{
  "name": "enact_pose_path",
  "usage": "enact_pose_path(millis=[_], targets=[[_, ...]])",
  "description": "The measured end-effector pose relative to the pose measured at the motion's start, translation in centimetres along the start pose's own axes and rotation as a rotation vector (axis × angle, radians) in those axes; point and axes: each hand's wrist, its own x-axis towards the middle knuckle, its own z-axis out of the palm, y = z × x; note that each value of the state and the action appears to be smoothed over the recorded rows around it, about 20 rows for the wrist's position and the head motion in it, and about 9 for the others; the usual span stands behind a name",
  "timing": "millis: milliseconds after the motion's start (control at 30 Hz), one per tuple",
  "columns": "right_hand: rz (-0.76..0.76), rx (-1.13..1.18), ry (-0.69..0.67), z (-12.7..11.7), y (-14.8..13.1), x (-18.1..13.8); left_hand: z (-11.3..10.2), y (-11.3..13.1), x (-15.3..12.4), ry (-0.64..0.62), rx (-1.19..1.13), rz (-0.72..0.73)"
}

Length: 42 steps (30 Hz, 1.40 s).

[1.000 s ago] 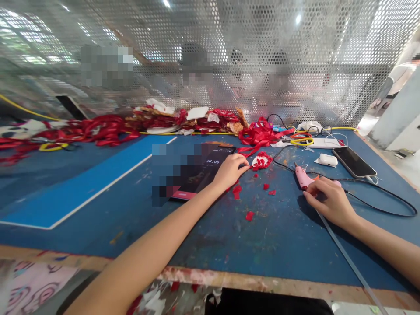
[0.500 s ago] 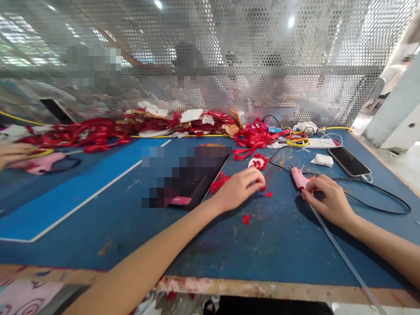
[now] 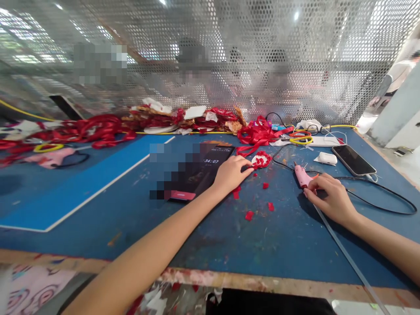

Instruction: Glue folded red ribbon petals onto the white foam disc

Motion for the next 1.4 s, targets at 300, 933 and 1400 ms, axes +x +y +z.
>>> enact_pose_path(millis=[300,933,1400], targets=[[-0.009,0.025,-0.011,0.2,0.0,0.0,1.6,0.2,0.6,0.005,-0.018,-0.005],[-0.022,0.018,-0.008,0.2,0.1,0.0,2.2,-0.7,0.5,0.093,-0.172,0.084],[-0.027,0.031,-0.001,0.2,0.0,0.0,1.7,0.0,0.3,0.235,-0.413,-0.017]])
